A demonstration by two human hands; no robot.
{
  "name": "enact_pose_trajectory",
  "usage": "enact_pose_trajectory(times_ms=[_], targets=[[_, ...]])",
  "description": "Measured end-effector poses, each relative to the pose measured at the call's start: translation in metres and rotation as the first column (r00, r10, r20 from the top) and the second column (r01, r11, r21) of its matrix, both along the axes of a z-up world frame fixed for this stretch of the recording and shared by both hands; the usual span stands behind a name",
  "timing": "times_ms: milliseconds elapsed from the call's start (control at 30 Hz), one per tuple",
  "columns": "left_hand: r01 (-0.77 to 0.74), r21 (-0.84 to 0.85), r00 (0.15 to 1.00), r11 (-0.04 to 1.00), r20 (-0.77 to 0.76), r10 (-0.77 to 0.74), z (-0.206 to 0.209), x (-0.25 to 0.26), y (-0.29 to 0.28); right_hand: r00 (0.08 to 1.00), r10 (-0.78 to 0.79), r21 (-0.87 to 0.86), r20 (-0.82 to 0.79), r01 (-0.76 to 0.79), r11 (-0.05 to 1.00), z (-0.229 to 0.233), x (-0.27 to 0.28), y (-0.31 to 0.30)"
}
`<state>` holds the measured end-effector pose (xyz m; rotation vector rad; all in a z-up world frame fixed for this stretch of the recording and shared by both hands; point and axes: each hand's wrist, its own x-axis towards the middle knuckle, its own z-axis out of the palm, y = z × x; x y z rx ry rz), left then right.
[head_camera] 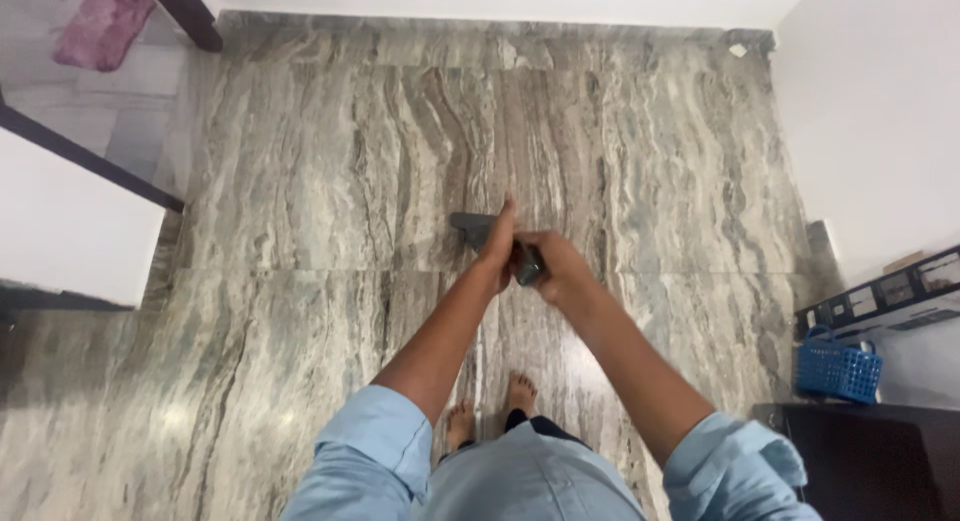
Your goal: The person vacuums the floor with a handheld vacuum cleaner, moving the vacuum head across the marble floor and along the baseboards of a small room.
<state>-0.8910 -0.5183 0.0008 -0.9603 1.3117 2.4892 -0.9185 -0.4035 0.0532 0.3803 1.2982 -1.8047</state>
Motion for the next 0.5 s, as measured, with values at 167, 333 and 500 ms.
enact_pose_trajectory(times_ms=[167, 333, 500], targets=[[0.019, -0.032, 1.000, 0.999, -0.004, -0.019, -0.010, -0.008, 0.029, 0.986, -0.168, -0.016, 0.023, 0.168, 0.986, -0.037, -0.007, 0.018], [0.014, -0.048, 1.000, 0.999, 0.020, -0.013, 0.012, -0.028, 0.033, 0.977, -0.211, -0.070, -0.025, 0.209, 0.975, -0.023, -0.025, 0.015], [-0.065, -0.031, 0.997, 0.997, -0.050, 0.063, 0.007, -0.062, 0.029, 0.966, -0.226, -0.132, 0.123, 0.242, 0.961, 0.004, -0.060, 0.007]])
